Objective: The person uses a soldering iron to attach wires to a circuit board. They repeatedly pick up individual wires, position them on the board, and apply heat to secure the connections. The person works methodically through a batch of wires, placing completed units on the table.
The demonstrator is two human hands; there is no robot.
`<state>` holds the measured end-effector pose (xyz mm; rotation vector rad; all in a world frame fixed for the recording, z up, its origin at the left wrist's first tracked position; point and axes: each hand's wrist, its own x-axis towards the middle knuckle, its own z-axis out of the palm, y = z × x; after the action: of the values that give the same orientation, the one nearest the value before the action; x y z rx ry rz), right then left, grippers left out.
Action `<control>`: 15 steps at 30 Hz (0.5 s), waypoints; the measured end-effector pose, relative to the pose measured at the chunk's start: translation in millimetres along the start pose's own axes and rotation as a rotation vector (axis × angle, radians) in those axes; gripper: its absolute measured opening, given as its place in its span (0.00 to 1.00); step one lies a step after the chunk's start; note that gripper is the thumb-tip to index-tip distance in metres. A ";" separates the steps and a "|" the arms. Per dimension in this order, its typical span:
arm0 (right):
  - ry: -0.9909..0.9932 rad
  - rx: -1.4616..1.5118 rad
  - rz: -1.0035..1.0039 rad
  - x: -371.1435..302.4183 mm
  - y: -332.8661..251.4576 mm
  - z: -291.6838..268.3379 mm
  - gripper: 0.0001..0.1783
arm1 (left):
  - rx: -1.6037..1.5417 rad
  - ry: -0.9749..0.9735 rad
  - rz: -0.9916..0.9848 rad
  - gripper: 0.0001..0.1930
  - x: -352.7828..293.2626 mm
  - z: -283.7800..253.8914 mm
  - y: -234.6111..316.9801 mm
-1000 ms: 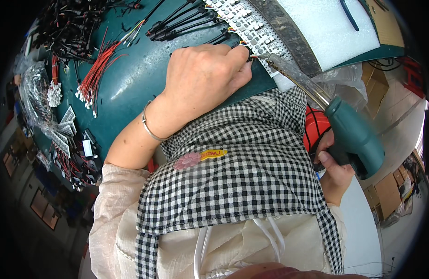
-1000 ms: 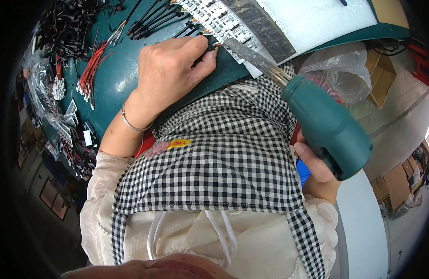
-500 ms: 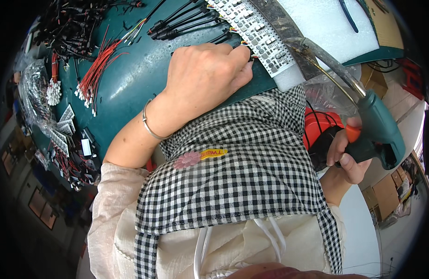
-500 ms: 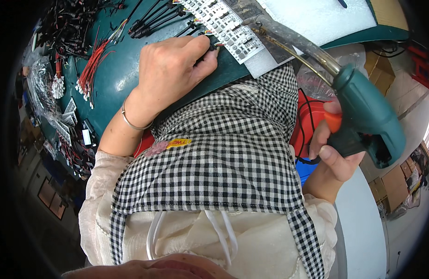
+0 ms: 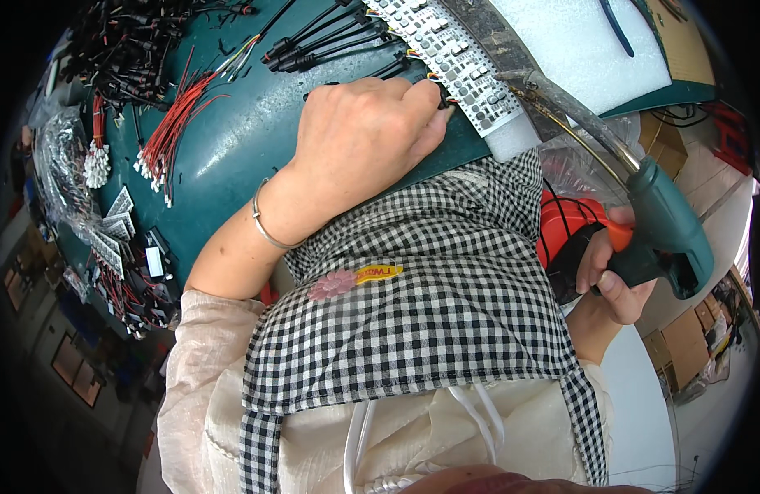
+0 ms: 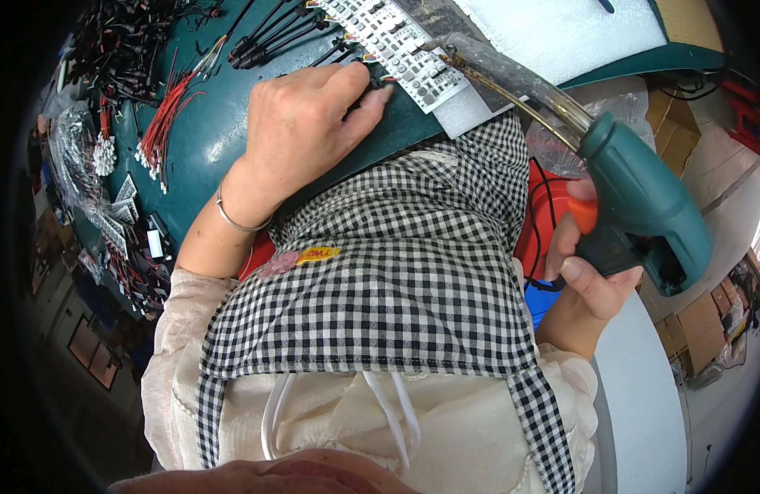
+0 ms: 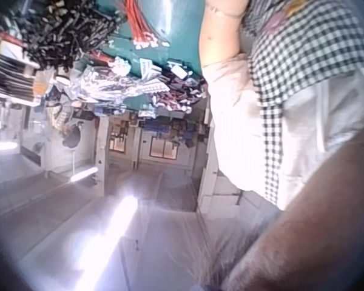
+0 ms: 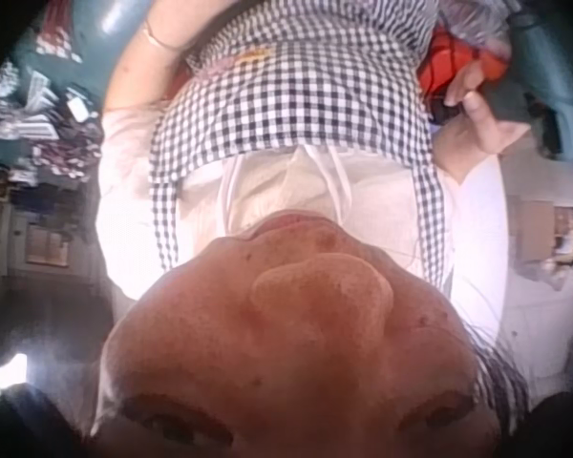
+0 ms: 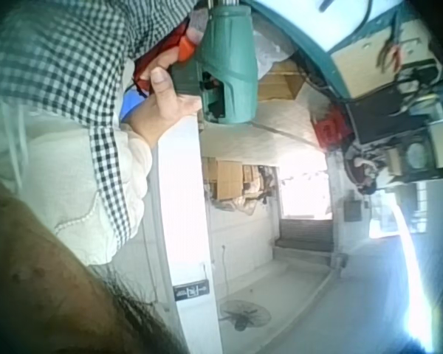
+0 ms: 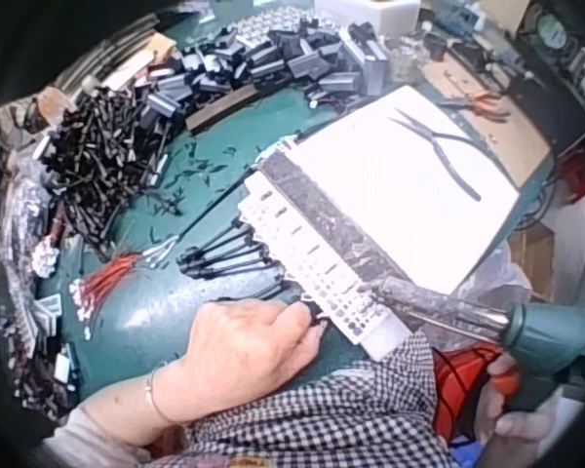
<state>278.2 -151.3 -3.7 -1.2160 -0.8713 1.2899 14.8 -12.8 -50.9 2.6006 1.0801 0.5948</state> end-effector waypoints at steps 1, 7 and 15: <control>0.006 -0.001 0.001 -0.6 -0.3 0.1 0.39 | -0.007 -0.007 -0.002 0.13 0.3 -1.0 0.1; 0.063 -0.003 -0.037 -6.9 4.9 -3.3 0.38 | -0.260 0.037 -0.037 0.07 -3.5 2.0 -9.0; 0.093 -0.025 -0.028 -6.3 1.7 1.6 0.38 | -0.023 0.005 0.093 0.08 1.3 -6.9 -6.4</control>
<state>275.4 -157.4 -4.0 -1.2691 -0.8368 1.1937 8.5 -6.9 -47.0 2.6427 0.9520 0.6309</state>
